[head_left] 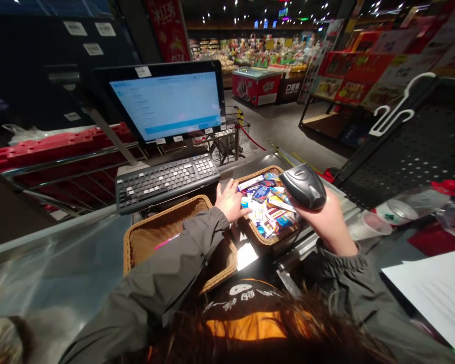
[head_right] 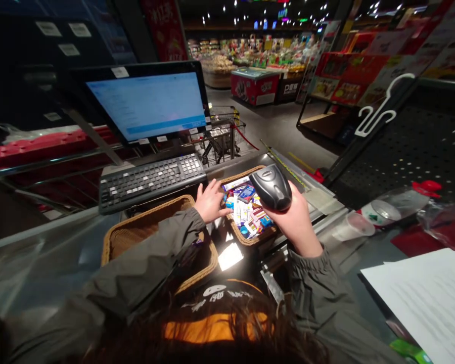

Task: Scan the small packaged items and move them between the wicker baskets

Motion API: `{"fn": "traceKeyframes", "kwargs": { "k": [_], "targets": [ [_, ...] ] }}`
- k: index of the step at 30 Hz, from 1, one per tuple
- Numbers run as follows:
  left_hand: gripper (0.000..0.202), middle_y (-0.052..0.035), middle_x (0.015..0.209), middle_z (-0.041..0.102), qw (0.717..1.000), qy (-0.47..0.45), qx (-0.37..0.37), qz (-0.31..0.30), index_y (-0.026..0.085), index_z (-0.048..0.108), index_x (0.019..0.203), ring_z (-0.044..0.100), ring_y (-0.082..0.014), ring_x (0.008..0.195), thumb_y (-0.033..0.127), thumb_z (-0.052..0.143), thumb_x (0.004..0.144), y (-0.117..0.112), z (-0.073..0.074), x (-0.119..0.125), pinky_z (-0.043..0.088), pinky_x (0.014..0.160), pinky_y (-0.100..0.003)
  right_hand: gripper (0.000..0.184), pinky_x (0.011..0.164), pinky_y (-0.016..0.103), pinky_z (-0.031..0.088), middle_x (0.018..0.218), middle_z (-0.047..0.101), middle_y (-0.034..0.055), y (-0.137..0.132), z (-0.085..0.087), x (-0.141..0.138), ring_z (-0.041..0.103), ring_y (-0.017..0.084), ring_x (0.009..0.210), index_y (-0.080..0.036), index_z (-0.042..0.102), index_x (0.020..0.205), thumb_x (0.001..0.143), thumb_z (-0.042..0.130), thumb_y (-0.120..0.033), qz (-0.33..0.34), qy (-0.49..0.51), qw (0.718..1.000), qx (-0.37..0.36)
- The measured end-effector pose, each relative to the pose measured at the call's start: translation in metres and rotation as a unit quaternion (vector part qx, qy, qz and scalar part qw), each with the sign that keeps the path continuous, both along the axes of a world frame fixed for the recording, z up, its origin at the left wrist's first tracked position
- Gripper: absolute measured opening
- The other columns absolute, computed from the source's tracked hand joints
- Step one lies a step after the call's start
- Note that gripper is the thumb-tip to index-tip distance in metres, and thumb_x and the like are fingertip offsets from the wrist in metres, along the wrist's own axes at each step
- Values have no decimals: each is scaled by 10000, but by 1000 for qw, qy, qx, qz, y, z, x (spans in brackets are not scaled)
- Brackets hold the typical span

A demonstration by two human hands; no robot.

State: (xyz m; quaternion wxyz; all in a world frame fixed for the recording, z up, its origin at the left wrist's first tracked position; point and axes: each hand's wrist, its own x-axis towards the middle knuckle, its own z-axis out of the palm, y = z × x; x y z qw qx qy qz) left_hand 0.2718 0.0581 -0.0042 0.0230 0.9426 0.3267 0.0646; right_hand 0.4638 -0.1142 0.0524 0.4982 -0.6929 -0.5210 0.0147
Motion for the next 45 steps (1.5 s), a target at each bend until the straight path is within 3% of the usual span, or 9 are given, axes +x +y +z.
{"fn": "traceKeyframes", "kwargs": {
  "k": [5,9,17,20,22,27,35,40,45],
  "targets": [
    [646,-235,1568,333,999,19,27,9,89,666,1144,250,-408,1469,608,686,761,8,-29,68,161,1171,-673,484,892,444,557,1064,726,114,-2,3,19,694,293,956,-177,678,1067,674,791,-437,-14,-8,1000,-12],
    [721,-233,1571,326,998,31,49,-2,94,651,1206,223,-393,1481,580,761,685,14,-50,98,110,1193,-658,463,905,445,552,1066,728,118,0,2,34,690,292,967,-176,674,1060,677,776,-415,-26,-6,1000,-7],
    [501,-231,1493,451,997,31,71,-24,101,733,1047,291,-410,1448,489,730,730,32,-66,111,117,1189,-675,449,892,442,557,1048,733,117,11,-8,56,695,297,956,-172,664,1045,670,766,-396,-14,23,1000,-15],
    [242,-179,1468,501,994,2,87,-64,143,757,915,335,-360,1439,321,624,819,37,-67,109,75,1208,-654,482,914,441,548,1083,728,119,17,-15,60,691,297,982,-170,658,1081,668,772,-390,-11,38,999,-12],
    [216,-142,1435,546,993,-15,87,-80,165,758,875,360,-323,1433,210,549,845,42,-65,106,49,1213,-651,521,934,439,539,1115,723,122,22,-20,60,688,295,1005,-170,650,1117,662,782,-387,-8,47,999,-12],
    [191,-101,1382,605,993,-65,69,-65,195,737,817,367,-321,1436,194,547,834,54,-40,84,50,1193,-695,522,913,451,549,1115,723,132,29,-20,54,691,305,1009,-176,656,1119,673,773,-422,-2,45,998,-35],
    [142,-59,1459,543,974,-162,150,-46,219,674,787,311,-317,1473,272,571,869,59,35,10,62,1178,-700,533,998,465,524,1210,692,140,34,-4,29,666,305,1105,-180,633,1206,720,749,-366,68,-37,997,-14],
    [127,-60,1470,531,947,-205,248,-11,222,667,786,324,-326,1466,275,589,872,61,74,-41,57,1181,-681,600,1080,523,457,1322,629,171,50,13,-7,594,341,1233,-169,579,1293,729,700,-331,125,-87,988,20],
    [144,-61,1493,502,927,-218,306,20,221,683,790,318,-335,1467,278,585,880,55,97,-86,46,1184,-673,519,1089,545,442,1274,652,158,69,32,-55,582,347,1246,-182,601,1244,731,656,-244,206,-151,964,68]
  ]
}}
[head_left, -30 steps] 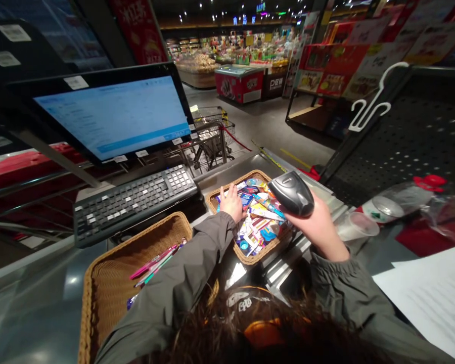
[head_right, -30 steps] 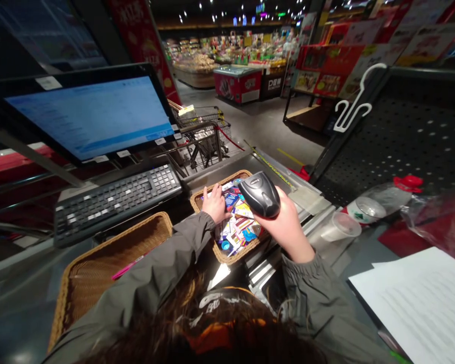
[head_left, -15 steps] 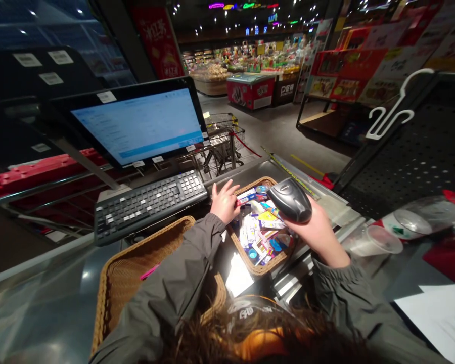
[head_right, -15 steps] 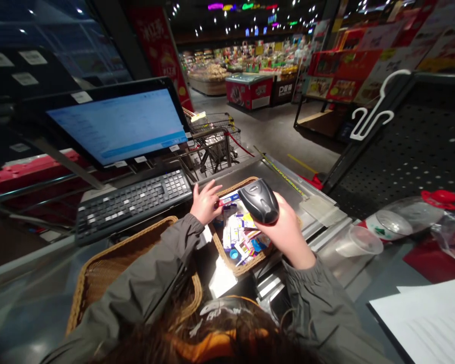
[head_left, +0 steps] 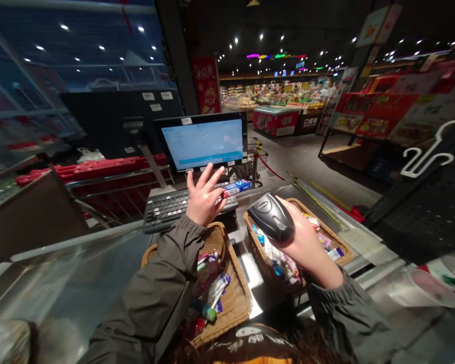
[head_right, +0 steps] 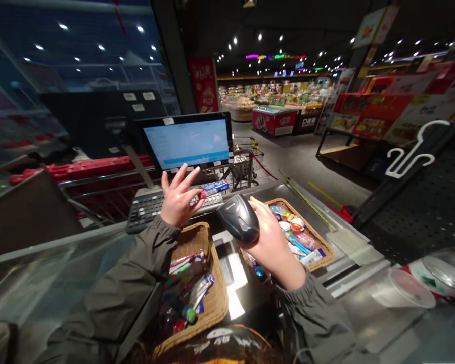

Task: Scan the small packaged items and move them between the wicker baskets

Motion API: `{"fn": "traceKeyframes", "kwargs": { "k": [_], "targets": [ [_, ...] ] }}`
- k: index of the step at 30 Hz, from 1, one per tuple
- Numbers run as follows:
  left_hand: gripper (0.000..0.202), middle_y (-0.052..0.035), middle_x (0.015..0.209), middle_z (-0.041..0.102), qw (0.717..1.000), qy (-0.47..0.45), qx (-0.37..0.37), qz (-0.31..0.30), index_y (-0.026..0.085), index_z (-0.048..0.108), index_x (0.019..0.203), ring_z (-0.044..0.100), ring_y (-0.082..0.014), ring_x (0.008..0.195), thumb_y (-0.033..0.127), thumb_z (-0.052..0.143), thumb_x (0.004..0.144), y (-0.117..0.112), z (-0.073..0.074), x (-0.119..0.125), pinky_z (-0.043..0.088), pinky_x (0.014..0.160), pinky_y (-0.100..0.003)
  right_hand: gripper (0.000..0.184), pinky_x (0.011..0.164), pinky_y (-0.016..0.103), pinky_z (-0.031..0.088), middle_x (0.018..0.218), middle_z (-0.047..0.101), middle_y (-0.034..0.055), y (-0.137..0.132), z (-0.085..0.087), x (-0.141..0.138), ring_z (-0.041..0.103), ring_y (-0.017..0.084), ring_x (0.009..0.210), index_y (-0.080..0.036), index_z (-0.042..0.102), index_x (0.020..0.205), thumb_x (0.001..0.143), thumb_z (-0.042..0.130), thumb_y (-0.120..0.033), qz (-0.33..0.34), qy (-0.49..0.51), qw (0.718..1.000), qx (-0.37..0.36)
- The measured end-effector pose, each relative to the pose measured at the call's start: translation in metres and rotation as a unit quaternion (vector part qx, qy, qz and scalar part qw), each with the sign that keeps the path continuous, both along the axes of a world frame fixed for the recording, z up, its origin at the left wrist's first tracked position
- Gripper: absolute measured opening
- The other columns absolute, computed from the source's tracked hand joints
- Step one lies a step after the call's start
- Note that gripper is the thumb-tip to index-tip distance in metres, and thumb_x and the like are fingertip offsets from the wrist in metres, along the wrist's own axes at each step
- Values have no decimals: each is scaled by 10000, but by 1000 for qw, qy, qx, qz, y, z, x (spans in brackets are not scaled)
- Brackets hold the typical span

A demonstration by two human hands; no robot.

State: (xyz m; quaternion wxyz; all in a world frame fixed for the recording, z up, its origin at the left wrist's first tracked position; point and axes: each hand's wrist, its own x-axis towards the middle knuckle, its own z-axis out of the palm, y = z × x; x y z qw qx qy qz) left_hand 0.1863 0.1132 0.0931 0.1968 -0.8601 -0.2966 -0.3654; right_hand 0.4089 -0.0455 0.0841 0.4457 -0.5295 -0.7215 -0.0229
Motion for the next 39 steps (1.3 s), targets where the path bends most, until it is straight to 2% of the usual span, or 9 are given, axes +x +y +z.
{"fn": "traceKeyframes", "kwargs": {
  "k": [5,12,18,24,31,39],
  "targets": [
    [163,-65,1479,517,999,-7,15,28,223,689,795,353,-324,1451,283,576,897,-11,9,-39,38,1190,-665,408,1075,540,453,1171,697,124,10,6,-41,614,335,1189,-204,639,1149,742,637,-231,47,-30,998,8],
    [129,-65,1502,488,999,2,8,47,233,698,836,330,-322,1463,277,587,885,-21,12,-85,10,1193,-665,522,1068,511,451,1276,655,134,12,1,-80,575,328,1246,-202,580,1276,760,653,-235,74,-35,997,-15],
    [171,-73,1494,498,998,-6,17,57,228,694,846,352,-314,1454,304,556,912,-25,10,-109,-7,1197,-653,524,1043,514,463,1264,658,162,5,3,-102,584,337,1231,-165,572,1268,751,638,-217,75,-28,996,-40],
    [156,-63,1506,484,998,-9,-10,53,236,705,860,360,-314,1450,291,562,890,-26,5,-122,-27,1199,-648,558,1045,514,465,1266,659,151,1,4,-113,587,333,1235,-194,562,1287,737,651,-214,73,-22,996,-41],
    [142,-71,1516,468,998,13,-30,46,232,706,855,367,-306,1447,274,573,881,-28,-10,-131,-11,1200,-651,481,1009,509,496,1236,682,143,-1,1,-115,621,338,1186,-194,622,1221,743,652,-244,69,-17,996,-47],
    [148,-87,1501,488,992,66,-105,23,218,709,840,371,-304,1445,271,575,874,-36,-46,-134,2,1193,-673,434,938,501,525,1180,692,150,-2,-11,-110,653,335,1096,-169,632,1161,742,665,-274,61,-15,994,-88]
  ]
}}
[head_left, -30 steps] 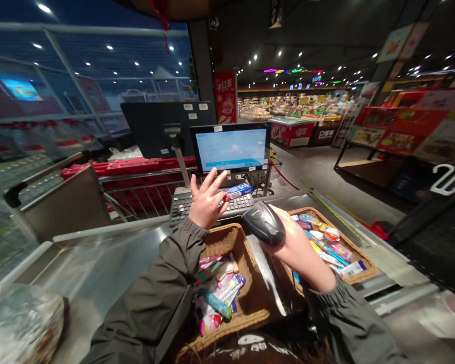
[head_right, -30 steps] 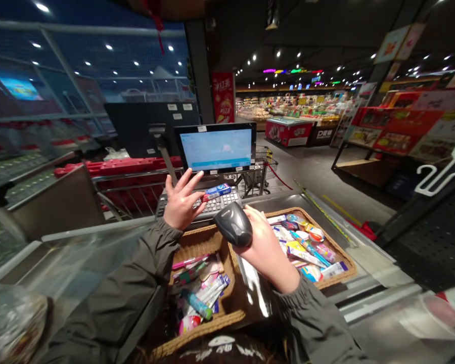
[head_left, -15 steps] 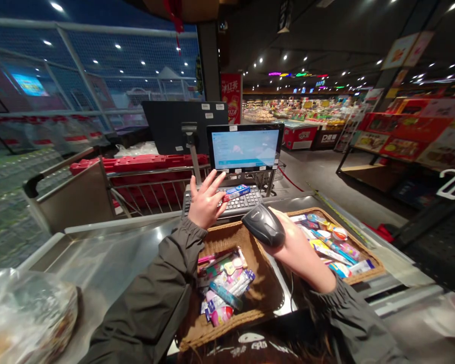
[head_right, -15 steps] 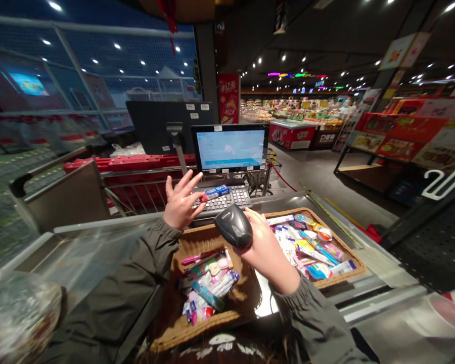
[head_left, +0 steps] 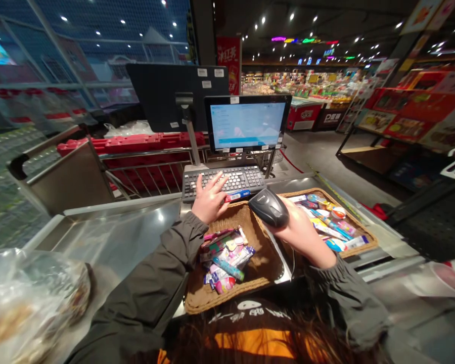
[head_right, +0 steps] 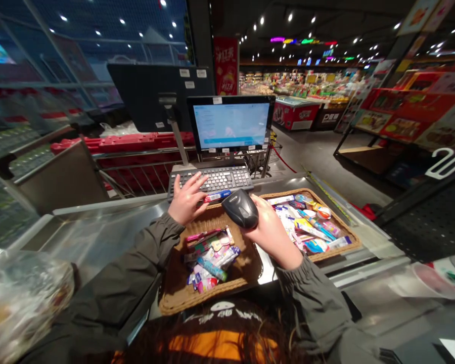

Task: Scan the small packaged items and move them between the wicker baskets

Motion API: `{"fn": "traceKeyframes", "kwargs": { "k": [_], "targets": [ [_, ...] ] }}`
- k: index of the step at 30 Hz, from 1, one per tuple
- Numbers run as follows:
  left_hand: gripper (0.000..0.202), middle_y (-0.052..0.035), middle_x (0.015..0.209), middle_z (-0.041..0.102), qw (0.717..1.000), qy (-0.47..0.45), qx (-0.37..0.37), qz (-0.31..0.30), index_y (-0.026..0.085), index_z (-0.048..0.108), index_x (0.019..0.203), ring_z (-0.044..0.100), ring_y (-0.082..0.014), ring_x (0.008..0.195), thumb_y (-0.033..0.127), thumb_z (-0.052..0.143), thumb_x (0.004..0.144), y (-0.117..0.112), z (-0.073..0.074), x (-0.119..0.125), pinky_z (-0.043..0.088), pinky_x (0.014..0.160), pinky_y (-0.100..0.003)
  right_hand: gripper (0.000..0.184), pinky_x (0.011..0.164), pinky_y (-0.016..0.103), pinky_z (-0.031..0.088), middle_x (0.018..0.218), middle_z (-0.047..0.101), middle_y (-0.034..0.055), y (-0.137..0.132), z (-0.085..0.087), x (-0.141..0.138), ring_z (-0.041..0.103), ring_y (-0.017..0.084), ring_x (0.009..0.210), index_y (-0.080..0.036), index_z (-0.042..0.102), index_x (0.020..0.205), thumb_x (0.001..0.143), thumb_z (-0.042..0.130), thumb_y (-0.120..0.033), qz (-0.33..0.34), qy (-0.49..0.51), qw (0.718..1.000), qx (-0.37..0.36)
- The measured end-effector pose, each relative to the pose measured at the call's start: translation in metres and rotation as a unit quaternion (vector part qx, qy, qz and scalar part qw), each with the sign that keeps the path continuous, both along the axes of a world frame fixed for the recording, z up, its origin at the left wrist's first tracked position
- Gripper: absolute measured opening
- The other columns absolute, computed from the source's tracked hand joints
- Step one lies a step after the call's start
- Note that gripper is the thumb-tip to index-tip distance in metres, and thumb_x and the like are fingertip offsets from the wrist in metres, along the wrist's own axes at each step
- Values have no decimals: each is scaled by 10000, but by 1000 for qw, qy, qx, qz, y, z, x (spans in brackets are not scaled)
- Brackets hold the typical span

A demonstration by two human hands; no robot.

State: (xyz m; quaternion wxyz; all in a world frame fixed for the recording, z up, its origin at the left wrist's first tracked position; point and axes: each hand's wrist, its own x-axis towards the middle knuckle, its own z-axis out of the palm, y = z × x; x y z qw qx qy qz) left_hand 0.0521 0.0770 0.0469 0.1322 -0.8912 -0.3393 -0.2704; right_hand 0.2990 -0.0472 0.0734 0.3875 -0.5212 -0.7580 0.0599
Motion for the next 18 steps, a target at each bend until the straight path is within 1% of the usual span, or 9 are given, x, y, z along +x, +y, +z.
{"fn": "traceKeyframes", "kwargs": {
  "k": [3,6,9,13,16,18],
  "targets": [
    [131,-85,1488,506,998,38,-52,-23,215,710,786,389,-309,1432,249,598,845,-6,-18,1,-5,1190,-677,422,923,495,528,1153,698,140,0,-2,2,657,332,1073,-174,636,1141,734,675,-280,-5,0,1000,-15],
    [129,-78,1464,536,987,82,-122,-61,216,716,737,417,-315,1411,235,615,815,-13,-41,5,-8,1185,-679,375,923,481,527,1150,702,130,1,-4,3,658,323,1068,-187,647,1100,739,679,-283,-11,-2,1000,-19],
    [105,-62,1418,584,967,127,-198,-96,234,742,765,435,-311,1395,244,639,776,-17,-68,9,-3,1181,-673,346,929,474,524,1136,708,116,2,-6,6,658,315,1071,-202,653,1074,741,688,-286,-14,-1,999,-32],
    [119,-41,1387,613,927,194,-296,-122,255,767,814,406,-328,1407,250,690,724,-20,-102,19,5,1167,-681,413,920,483,526,1148,701,126,3,-12,13,655,323,1071,-193,633,1121,728,703,-299,-30,9,999,-42],
    [102,-25,1388,613,890,249,-356,-138,259,769,822,384,-345,1417,280,723,733,-20,-125,27,81,1145,-705,403,912,478,528,1116,703,130,2,-14,20,660,321,1046,-179,630,1107,720,698,-268,-34,14,998,-47],
    [85,-3,1356,638,879,277,-359,-150,277,767,808,433,-333,1385,309,744,732,-21,-139,31,194,1134,-675,402,920,472,525,1123,699,123,1,-14,25,655,315,1051,-182,624,1112,721,691,-249,-33,13,998,-43]
  ]
}}
